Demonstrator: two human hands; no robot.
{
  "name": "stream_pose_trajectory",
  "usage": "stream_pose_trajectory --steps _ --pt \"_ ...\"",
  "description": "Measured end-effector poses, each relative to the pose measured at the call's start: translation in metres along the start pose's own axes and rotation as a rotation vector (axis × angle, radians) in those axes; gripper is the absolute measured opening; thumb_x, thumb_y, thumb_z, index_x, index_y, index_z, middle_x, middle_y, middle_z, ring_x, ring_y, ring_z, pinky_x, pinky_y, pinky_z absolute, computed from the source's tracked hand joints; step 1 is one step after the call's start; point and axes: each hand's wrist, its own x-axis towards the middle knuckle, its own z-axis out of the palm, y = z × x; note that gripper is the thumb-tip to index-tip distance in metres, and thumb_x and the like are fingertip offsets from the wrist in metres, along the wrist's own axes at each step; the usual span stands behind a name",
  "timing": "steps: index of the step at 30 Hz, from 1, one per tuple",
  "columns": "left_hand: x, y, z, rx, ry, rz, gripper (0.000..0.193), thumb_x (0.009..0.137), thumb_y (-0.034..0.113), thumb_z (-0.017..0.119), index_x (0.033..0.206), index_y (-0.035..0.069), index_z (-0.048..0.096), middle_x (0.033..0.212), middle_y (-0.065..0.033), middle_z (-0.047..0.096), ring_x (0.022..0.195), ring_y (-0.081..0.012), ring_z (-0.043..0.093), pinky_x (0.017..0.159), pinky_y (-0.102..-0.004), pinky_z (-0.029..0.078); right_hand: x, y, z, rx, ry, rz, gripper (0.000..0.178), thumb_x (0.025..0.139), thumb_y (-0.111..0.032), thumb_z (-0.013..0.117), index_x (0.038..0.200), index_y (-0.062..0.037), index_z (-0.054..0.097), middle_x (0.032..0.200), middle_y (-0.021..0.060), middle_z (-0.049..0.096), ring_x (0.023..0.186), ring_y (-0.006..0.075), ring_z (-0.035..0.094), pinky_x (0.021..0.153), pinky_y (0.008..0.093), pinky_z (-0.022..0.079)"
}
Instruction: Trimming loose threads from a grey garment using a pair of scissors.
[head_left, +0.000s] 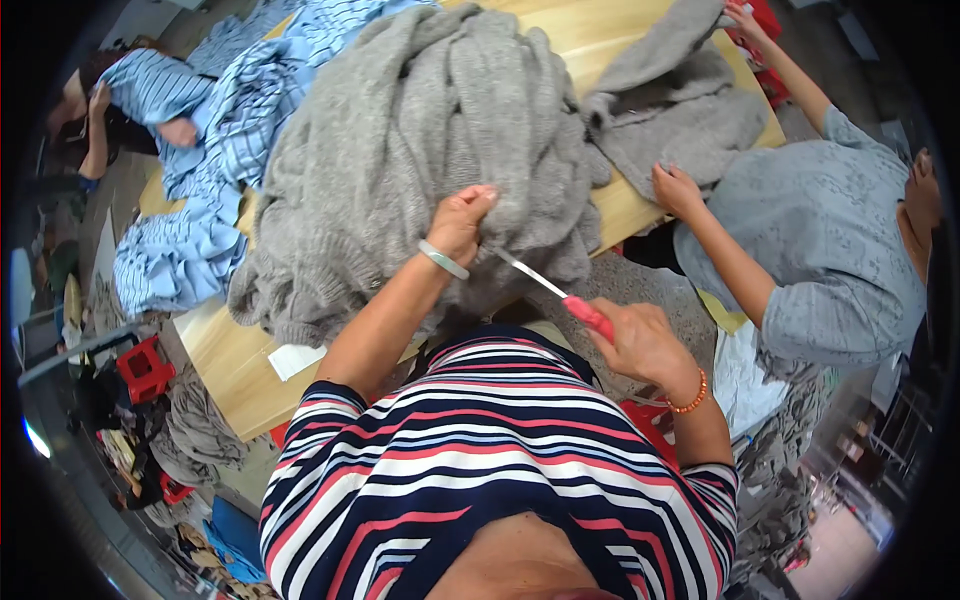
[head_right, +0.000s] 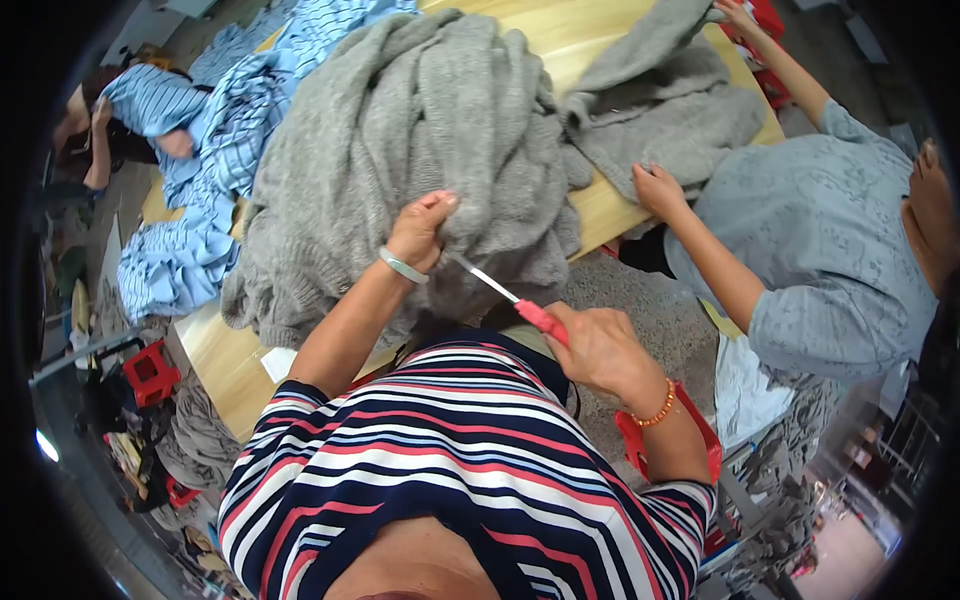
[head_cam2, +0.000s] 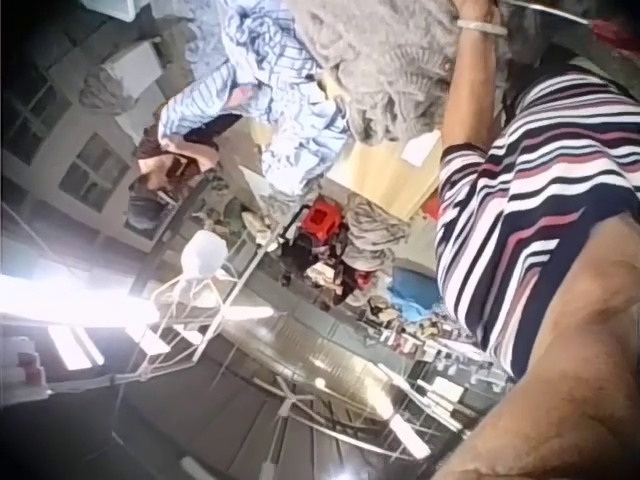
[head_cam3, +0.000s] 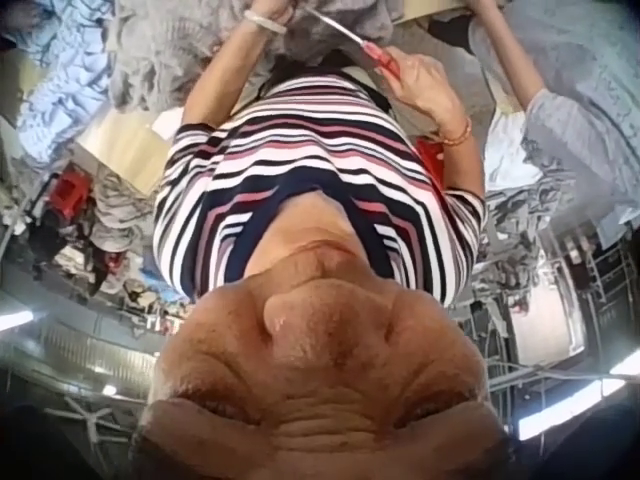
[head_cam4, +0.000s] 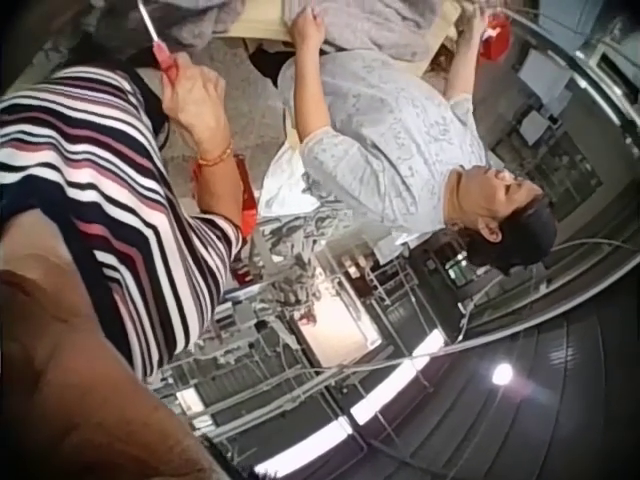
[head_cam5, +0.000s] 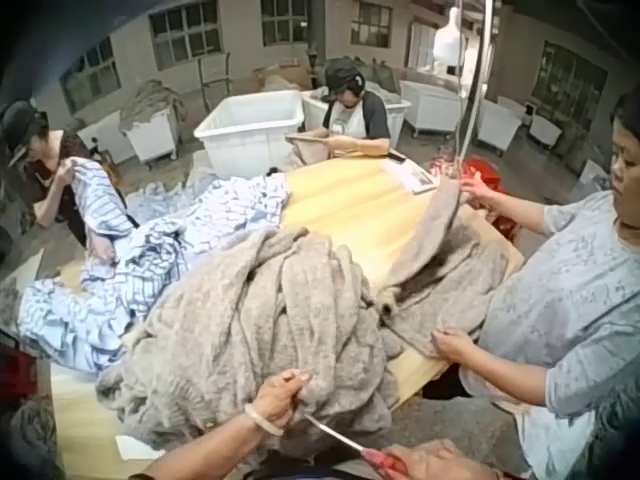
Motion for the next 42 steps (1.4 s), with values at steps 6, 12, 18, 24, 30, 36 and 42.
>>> stream_pose_trajectory --steps 6,12,18,24,30,36,42 --pt "-0.050 0.069 0.011 1.062 0.126 0.631 0.039 0.083 0.015 0.069 0.117 0.002 0.057 0.101 -0.0105 0.062 0.093 -0.0229 0.058 0.086 -0.0345 0.045 0.002 0.000 0.006 0.122 0.246 0.076 0.028 0.084 -0.015 0.063 0.110 -0.0085 0.058 0.088 0.0181 0.064 0.082 0.0384 0.062 0.071 0.0449 0.048" --pt "-0.061 0.109 -0.039 1.485 0.670 0.921 0.057 0.073 0.016 0.075 0.124 0.005 0.052 0.110 -0.0142 0.055 0.108 -0.0341 0.048 0.100 -0.0435 0.033 0.021 -0.023 0.004 0.128 0.223 -0.031 0.027 0.084 -0.012 0.061 0.111 -0.0084 0.058 0.089 0.0169 0.065 0.083 0.0378 0.062 0.072 0.0437 0.049" --pt "-0.059 0.129 -0.069 1.247 0.533 0.869 0.049 0.077 0.012 0.072 0.122 0.006 0.055 0.105 -0.0134 0.057 0.087 -0.0244 0.055 0.080 -0.0349 0.044 0.039 -0.041 0.004 0.133 0.288 -0.132 0.027 0.084 -0.013 0.061 0.111 -0.0077 0.058 0.088 0.0169 0.065 0.082 0.0375 0.062 0.071 0.0434 0.049" --pt "-0.042 0.130 -0.083 1.247 0.317 0.786 0.018 0.082 0.007 0.068 0.100 0.002 0.067 0.086 -0.0048 0.063 0.065 -0.0092 0.054 0.060 -0.0237 0.046 0.064 -0.075 -0.006 0.049 0.167 -0.135 0.027 0.084 -0.018 0.063 0.109 -0.0090 0.057 0.074 0.0180 0.064 0.072 0.0398 0.062 0.066 0.0459 0.049" --pt "-0.033 0.113 -0.117 0.900 0.398 0.542 0.018 0.082 0.006 0.068 0.099 0.001 0.067 0.079 -0.0004 0.064 0.068 -0.0046 0.056 0.062 -0.0206 0.048 0.084 -0.093 -0.007 -0.053 0.152 -0.099 0.025 0.085 -0.022 0.062 0.108 -0.0119 0.057 0.071 0.0194 0.063 0.071 0.0409 0.062 0.066 0.0492 0.048" --pt "-0.041 0.119 -0.116 0.924 0.370 0.525 0.025 0.081 0.005 0.068 0.106 0.001 0.065 0.084 -0.0012 0.064 0.070 -0.0073 0.058 0.064 -0.0214 0.049 0.093 -0.101 -0.001 -0.066 0.124 -0.118 0.025 0.085 -0.020 0.062 0.107 -0.0102 0.056 0.073 0.0194 0.063 0.073 0.0412 0.062 0.067 0.0487 0.049" --pt "-0.090 0.118 -0.106 1.334 0.450 0.982 0.029 0.074 0.006 0.074 0.101 0.003 0.065 0.082 -0.0076 0.058 0.065 -0.0206 0.056 0.061 -0.0291 0.048 0.089 -0.100 0.013 0.074 0.221 -0.249 0.020 0.086 -0.016 0.058 0.104 -0.0099 0.056 0.079 0.0164 0.066 0.076 0.0384 0.064 0.068 0.0473 0.049"
